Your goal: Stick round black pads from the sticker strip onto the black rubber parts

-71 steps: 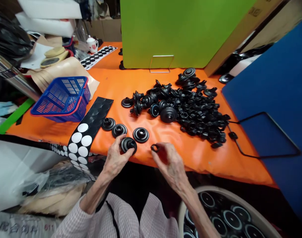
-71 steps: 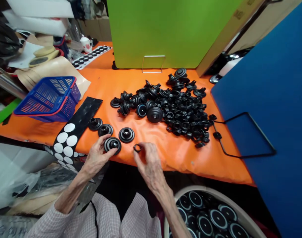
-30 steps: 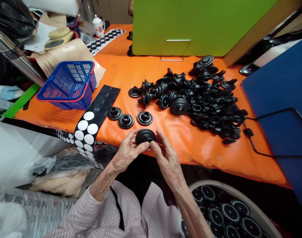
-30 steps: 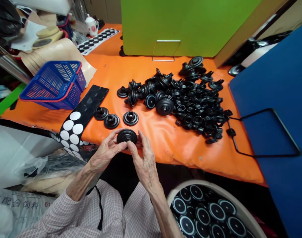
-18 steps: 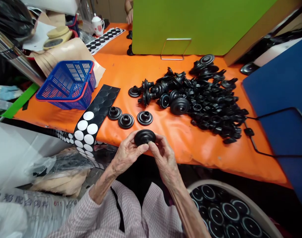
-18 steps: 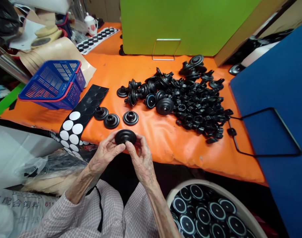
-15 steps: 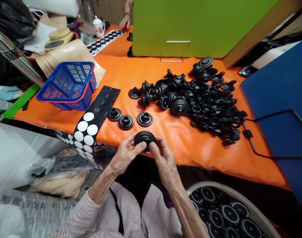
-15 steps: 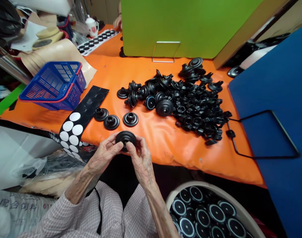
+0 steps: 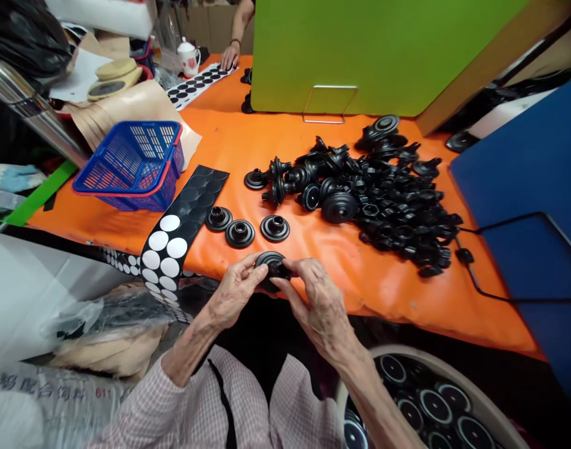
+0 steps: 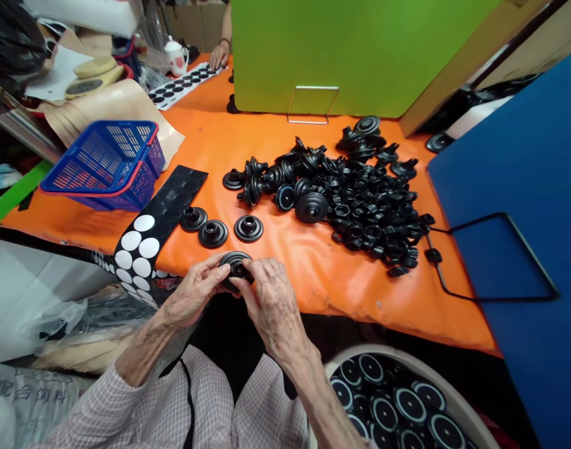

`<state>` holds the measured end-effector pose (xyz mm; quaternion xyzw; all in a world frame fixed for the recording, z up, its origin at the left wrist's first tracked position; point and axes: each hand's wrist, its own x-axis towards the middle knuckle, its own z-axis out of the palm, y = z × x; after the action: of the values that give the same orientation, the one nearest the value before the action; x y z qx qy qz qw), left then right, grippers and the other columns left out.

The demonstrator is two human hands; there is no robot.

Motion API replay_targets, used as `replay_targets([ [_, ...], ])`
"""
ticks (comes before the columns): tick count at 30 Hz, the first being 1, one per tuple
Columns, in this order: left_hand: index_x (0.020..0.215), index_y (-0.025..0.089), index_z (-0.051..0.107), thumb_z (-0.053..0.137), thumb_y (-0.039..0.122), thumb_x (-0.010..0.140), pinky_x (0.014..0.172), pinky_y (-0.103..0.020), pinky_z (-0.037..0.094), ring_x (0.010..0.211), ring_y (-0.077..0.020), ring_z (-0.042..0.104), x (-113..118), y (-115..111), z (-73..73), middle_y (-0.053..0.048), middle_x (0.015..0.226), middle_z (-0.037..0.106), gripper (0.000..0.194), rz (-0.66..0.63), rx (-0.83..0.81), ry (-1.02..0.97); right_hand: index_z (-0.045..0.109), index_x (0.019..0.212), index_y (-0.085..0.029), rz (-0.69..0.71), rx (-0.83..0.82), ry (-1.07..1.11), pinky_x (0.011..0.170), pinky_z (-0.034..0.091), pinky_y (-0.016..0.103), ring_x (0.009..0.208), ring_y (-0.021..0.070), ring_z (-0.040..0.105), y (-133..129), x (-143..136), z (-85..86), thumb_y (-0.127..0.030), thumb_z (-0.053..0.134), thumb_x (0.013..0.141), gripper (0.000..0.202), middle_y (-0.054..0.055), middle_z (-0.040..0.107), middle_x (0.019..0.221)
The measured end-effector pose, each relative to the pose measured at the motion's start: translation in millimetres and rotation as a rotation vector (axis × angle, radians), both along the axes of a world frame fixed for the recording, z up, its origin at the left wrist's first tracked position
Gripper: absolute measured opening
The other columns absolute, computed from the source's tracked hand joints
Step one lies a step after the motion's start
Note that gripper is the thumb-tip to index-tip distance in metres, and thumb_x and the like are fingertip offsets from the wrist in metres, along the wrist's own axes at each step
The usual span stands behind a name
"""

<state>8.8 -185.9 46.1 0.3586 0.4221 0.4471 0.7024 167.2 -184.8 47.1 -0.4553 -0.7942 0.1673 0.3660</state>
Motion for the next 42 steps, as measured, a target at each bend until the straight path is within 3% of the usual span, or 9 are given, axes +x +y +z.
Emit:
replay_targets([
  [3,0.118,0.015,0.063,0.062,0.035,0.086,0.074,-0.028,0.055,0.091,-0.0193,0.065,2,-1,-2.5,-0.010,0.111,0.068,0.039,0.015,-0.003,0.030,0.054,0.109,-0.021,-0.090,-0.030,0.066,0.073,0.055,0.038,0.082,0.0216,0.063,-5,-3,-6.9,-0.030,0.055,0.093,0.019,0.007,0.062,0.090],
  [7,0.118,0.015,0.063,0.062,0.037,0.085,0.073,-0.028,0.055,0.091,-0.0196,0.065,2,2,-1.9,-0.010,0.111,0.068,0.040,-0.023,-0.034,0.041,0.052,0.119,-0.022,0.015,-0.171,0.105,0.078,0.056,0.035,0.090,0.0195,0.064,-6,0,-6.6,-0.032,0.051,0.095,0.026,0.008,0.063,0.102],
  [12,0.114,0.013,0.065,0.065,0.038,0.082,0.070,-0.028,0.055,0.086,-0.0193,0.065,6,4,4.8,-0.011,0.106,0.068,0.041,-0.017,-0.067,0.028,0.057,0.092,-0.021,-0.114,-0.220,0.158,0.070,0.056,0.032,0.075,0.0180,0.063,0,3,-3.3,-0.040,0.059,0.089,0.019,0.003,0.061,0.082],
  [16,0.114,0.015,0.066,0.066,0.038,0.081,0.069,-0.029,0.055,0.089,-0.0208,0.065,10,5,4.1,-0.010,0.108,0.068,0.039,-0.011,-0.061,0.052,0.056,0.110,-0.025,0.001,-0.297,0.231,0.080,0.056,0.035,0.086,0.0182,0.064,1,4,-3.2,-0.035,0.056,0.091,0.022,0.005,0.063,0.098],
  [20,0.110,0.015,0.068,0.067,0.039,0.080,0.070,-0.031,0.055,0.090,-0.0220,0.065,13,9,-1.8,-0.010,0.106,0.069,0.038,-0.003,-0.075,0.080,0.058,0.097,-0.024,-0.066,-0.285,0.287,0.074,0.056,0.036,0.083,0.0200,0.063,3,4,-10.3,-0.035,0.057,0.090,0.013,0.005,0.062,0.090],
  [26,0.106,0.015,0.068,0.069,0.040,0.078,0.069,-0.030,0.054,0.091,-0.0224,0.064,8,11,5.1,-0.010,0.106,0.069,0.038,0.029,-0.106,0.033,0.053,0.123,-0.021,-0.244,-0.505,0.452,0.085,0.054,0.045,0.092,0.0214,0.062,3,5,-5.1,-0.054,0.060,0.082,0.053,0.009,0.061,0.107],
  [29,0.112,0.018,0.065,0.068,0.039,0.080,0.078,-0.029,0.052,0.102,-0.0228,0.062,10,10,10.7,-0.009,0.113,0.068,0.039,0.016,-0.095,0.031,0.057,0.117,-0.021,-0.217,-0.681,0.660,0.087,0.054,0.042,0.097,0.0214,0.064,1,0,-1.8,-0.054,0.062,0.081,0.049,0.009,0.064,0.109],
  [33,0.109,0.018,0.062,0.077,0.029,0.074,0.098,-0.031,0.044,0.112,-0.0202,0.060,14,7,14.4,-0.007,0.114,0.068,0.040,0.061,-0.044,0.028,0.057,0.120,-0.022,-0.248,-0.718,0.859,0.089,0.054,0.038,0.104,0.0215,0.064,-2,-5,2.5,-0.050,0.067,0.078,0.051,0.008,0.066,0.114],
  [42,0.113,0.018,0.065,0.074,0.027,0.076,0.101,-0.034,0.045,0.114,-0.0229,0.060,8,5,16.4,-0.008,0.117,0.068,0.039,-0.012,0.109,0.093,0.059,0.106,-0.024,-0.117,-0.728,0.899,0.095,0.052,0.037,0.106,0.0194,0.065,-5,-5,9.0,-0.043,0.067,0.080,0.033,0.004,0.070,0.111],
])
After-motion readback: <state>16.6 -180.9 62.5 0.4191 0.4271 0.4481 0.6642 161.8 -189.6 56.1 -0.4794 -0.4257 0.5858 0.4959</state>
